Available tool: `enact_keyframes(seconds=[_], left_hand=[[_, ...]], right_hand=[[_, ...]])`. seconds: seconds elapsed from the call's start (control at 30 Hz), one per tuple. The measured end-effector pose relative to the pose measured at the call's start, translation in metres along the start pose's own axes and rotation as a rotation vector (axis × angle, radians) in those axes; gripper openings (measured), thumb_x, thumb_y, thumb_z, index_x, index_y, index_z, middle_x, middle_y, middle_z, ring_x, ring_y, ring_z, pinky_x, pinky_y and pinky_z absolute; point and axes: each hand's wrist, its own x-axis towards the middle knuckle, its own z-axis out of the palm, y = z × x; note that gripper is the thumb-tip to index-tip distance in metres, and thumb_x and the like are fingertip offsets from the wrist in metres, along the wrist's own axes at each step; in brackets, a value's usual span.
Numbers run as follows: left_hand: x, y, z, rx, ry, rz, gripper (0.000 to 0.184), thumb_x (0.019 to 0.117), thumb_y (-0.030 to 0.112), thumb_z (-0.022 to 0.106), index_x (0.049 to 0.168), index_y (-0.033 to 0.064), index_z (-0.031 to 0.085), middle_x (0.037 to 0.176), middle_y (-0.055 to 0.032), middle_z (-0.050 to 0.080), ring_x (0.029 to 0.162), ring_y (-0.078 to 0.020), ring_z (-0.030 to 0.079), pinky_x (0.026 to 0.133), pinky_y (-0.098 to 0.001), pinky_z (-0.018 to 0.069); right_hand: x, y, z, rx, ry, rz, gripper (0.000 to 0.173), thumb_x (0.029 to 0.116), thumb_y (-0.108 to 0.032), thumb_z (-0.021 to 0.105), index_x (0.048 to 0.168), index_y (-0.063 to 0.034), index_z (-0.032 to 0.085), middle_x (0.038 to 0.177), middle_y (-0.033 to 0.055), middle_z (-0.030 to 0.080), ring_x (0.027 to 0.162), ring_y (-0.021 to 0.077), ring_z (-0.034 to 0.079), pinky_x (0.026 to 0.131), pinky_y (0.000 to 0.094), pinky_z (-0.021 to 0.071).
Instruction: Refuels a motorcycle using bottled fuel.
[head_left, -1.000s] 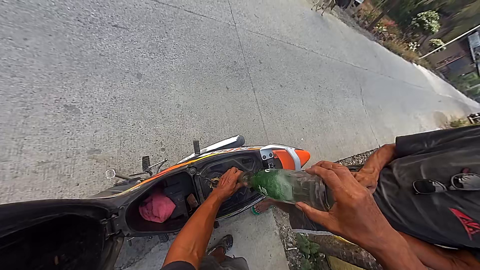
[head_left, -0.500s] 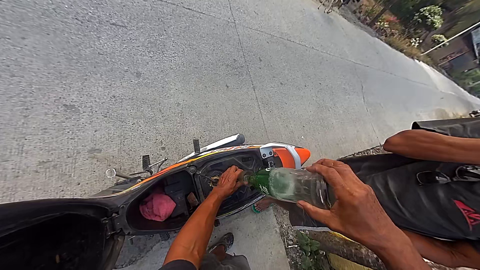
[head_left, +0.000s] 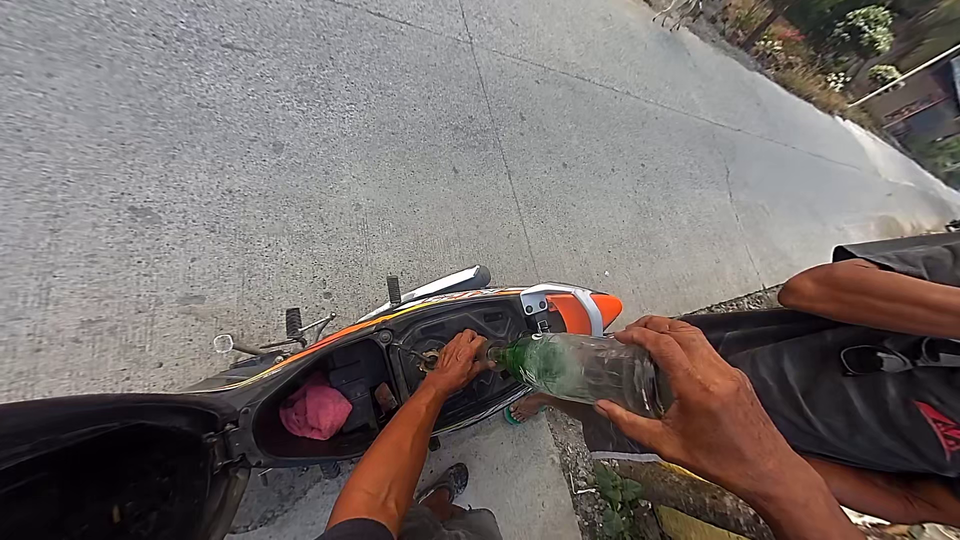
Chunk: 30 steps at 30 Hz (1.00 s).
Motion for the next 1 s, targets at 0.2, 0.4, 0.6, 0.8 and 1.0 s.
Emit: enact_keyframes(seconds=[0.2, 0.4, 0.6, 0.8, 1.0], left_hand=[[-0.0003, 0.0001, -0.0005, 0.004, -0.005, 0.003, 0.051, 0.0958, 0.036, 0.068, 0.134, 0.0025, 0.062, 0.134, -0.0229, 0.058, 0.127, -0.0365, 0.056, 0.107, -0.0477, 0.0454], [-0.0005, -0.0006, 0.0000, -0.004, 0.006, 0.011, 0.051, 0.0961, 0.038, 0.067, 0.133, 0.0022, 0.062, 0.133, -0.0231, 0.059, 0.126, -0.0371, 0.057, 0.107, -0.0483, 0.0456], [0.0000, -0.0027, 0.0024, 0.004, 0.021, 0.021, 0.051, 0.0966, 0.039, 0.066, 0.132, 0.0030, 0.063, 0.132, -0.0226, 0.059, 0.125, -0.0368, 0.057, 0.107, -0.0473, 0.0456], [-0.0002, -0.0013, 0.0020, 0.003, 0.022, 0.016, 0.051, 0.0963, 0.038, 0.067, 0.133, 0.0028, 0.063, 0.133, -0.0229, 0.059, 0.126, -0.0367, 0.056, 0.108, -0.0467, 0.0450], [0.0006, -0.0014, 0.0014, 0.003, 0.021, 0.019, 0.051, 0.0962, 0.038, 0.067, 0.133, 0.0030, 0.063, 0.133, -0.0225, 0.059, 0.126, -0.0365, 0.057, 0.108, -0.0467, 0.0452]], right_hand=[[0.0000, 0.0000, -0.0002, 0.002, 0.008, -0.008, 0.068, 0.0774, -0.057, 0.073, 0.123, -0.0082, 0.067, 0.120, 0.0194, 0.067, 0.106, 0.0360, 0.066, 0.071, 0.0451, 0.0572], [0.0002, -0.0009, -0.0008, -0.002, 0.004, -0.011, 0.067, 0.0778, -0.057, 0.073, 0.123, -0.0078, 0.067, 0.120, 0.0192, 0.068, 0.106, 0.0360, 0.067, 0.072, 0.0450, 0.0575], [0.0005, -0.0009, -0.0009, -0.002, 0.013, -0.017, 0.068, 0.0762, -0.057, 0.074, 0.123, -0.0080, 0.067, 0.118, 0.0189, 0.068, 0.104, 0.0362, 0.067, 0.070, 0.0451, 0.0575], [0.0013, -0.0016, -0.0015, -0.009, 0.013, -0.020, 0.067, 0.0764, -0.057, 0.074, 0.122, -0.0079, 0.068, 0.118, 0.0193, 0.068, 0.105, 0.0361, 0.067, 0.071, 0.0459, 0.0579], [0.0023, -0.0006, 0.0001, -0.011, 0.018, -0.024, 0.067, 0.0763, -0.057, 0.074, 0.123, -0.0089, 0.067, 0.118, 0.0189, 0.068, 0.105, 0.0361, 0.067, 0.071, 0.0454, 0.0581]])
